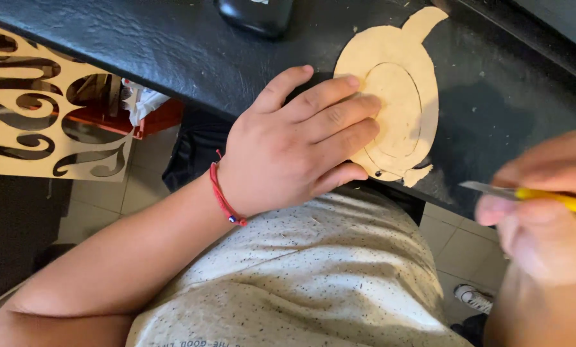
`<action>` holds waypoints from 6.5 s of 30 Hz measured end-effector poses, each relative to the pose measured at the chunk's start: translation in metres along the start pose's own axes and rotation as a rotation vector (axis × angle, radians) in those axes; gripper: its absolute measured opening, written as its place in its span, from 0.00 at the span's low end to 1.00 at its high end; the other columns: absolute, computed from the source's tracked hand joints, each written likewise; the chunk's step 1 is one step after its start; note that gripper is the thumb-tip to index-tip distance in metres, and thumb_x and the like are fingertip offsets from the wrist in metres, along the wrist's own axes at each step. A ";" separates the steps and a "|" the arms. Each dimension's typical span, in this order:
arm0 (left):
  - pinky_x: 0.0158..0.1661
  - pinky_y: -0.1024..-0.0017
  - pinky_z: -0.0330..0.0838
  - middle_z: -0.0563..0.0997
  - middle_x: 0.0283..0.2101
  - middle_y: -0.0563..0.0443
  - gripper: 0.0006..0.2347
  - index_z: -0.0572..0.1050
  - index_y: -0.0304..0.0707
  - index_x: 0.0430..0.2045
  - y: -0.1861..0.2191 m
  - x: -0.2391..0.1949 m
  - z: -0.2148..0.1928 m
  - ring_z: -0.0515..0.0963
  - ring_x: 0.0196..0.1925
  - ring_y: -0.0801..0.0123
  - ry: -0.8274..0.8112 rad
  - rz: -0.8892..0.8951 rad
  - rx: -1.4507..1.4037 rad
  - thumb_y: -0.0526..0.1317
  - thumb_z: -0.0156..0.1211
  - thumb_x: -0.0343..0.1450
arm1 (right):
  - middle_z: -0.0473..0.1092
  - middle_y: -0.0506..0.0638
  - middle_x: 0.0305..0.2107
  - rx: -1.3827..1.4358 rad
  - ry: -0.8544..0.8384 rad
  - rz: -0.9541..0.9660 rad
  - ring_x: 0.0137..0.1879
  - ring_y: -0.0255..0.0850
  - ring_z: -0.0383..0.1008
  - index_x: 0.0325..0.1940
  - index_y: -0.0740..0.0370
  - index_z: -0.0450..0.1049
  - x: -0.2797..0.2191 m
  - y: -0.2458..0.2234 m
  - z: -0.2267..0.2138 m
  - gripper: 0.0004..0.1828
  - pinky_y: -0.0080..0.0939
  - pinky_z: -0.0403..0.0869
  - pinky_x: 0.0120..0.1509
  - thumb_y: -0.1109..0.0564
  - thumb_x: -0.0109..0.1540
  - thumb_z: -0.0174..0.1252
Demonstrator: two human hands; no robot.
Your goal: Cutting a spiral shape out of a thin wooden sheet using a utility knife
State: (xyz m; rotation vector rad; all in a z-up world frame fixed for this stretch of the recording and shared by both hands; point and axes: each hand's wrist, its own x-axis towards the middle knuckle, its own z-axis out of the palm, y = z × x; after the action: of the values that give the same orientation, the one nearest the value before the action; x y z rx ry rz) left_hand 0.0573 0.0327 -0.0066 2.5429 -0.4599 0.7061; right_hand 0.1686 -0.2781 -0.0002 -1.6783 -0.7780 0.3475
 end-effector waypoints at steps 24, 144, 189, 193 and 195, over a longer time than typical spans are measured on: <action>0.61 0.53 0.58 0.80 0.58 0.56 0.15 0.85 0.45 0.45 -0.006 -0.008 0.006 0.73 0.63 0.62 -0.052 -0.051 -0.093 0.53 0.59 0.79 | 0.75 0.64 0.31 -0.589 -0.026 -0.080 0.40 0.52 0.80 0.41 0.80 0.71 0.023 -0.035 0.085 0.14 0.45 0.76 0.49 0.60 0.69 0.55; 0.36 0.69 0.67 0.72 0.35 0.53 0.11 0.67 0.37 0.42 0.078 0.023 -0.057 0.72 0.34 0.67 -0.391 -0.525 -1.048 0.44 0.40 0.76 | 0.75 0.59 0.37 0.445 0.155 0.490 0.41 0.43 0.77 0.46 0.74 0.71 -0.031 -0.098 0.095 0.15 0.39 0.79 0.46 0.60 0.59 0.60; 0.45 0.70 0.69 0.80 0.35 0.58 0.10 0.75 0.52 0.29 0.048 0.043 -0.064 0.81 0.37 0.69 0.345 0.403 -0.145 0.35 0.44 0.74 | 0.71 0.60 0.40 -0.497 0.166 -0.566 0.49 0.57 0.77 0.40 0.62 0.69 -0.017 -0.096 0.083 0.07 0.61 0.77 0.60 0.68 0.61 0.58; 0.46 0.70 0.67 0.79 0.39 0.62 0.10 0.77 0.54 0.32 0.047 0.042 -0.067 0.79 0.41 0.71 0.351 0.438 -0.082 0.35 0.45 0.74 | 0.71 0.58 0.40 -0.467 0.207 -0.622 0.50 0.58 0.77 0.41 0.59 0.69 -0.021 -0.081 0.081 0.05 0.63 0.76 0.62 0.64 0.63 0.56; 0.45 0.70 0.66 0.78 0.39 0.63 0.11 0.77 0.55 0.32 0.046 0.043 -0.067 0.77 0.42 0.71 0.372 0.446 -0.051 0.36 0.45 0.73 | 0.71 0.57 0.39 -0.456 0.215 -0.646 0.49 0.58 0.76 0.40 0.58 0.69 -0.023 -0.077 0.082 0.03 0.63 0.75 0.63 0.63 0.63 0.55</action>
State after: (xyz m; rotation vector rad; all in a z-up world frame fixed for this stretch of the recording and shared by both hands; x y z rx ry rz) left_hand 0.0454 0.0198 0.0838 2.2036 -0.9076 1.2776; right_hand 0.0786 -0.2248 0.0470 -1.7266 -1.2398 -0.4859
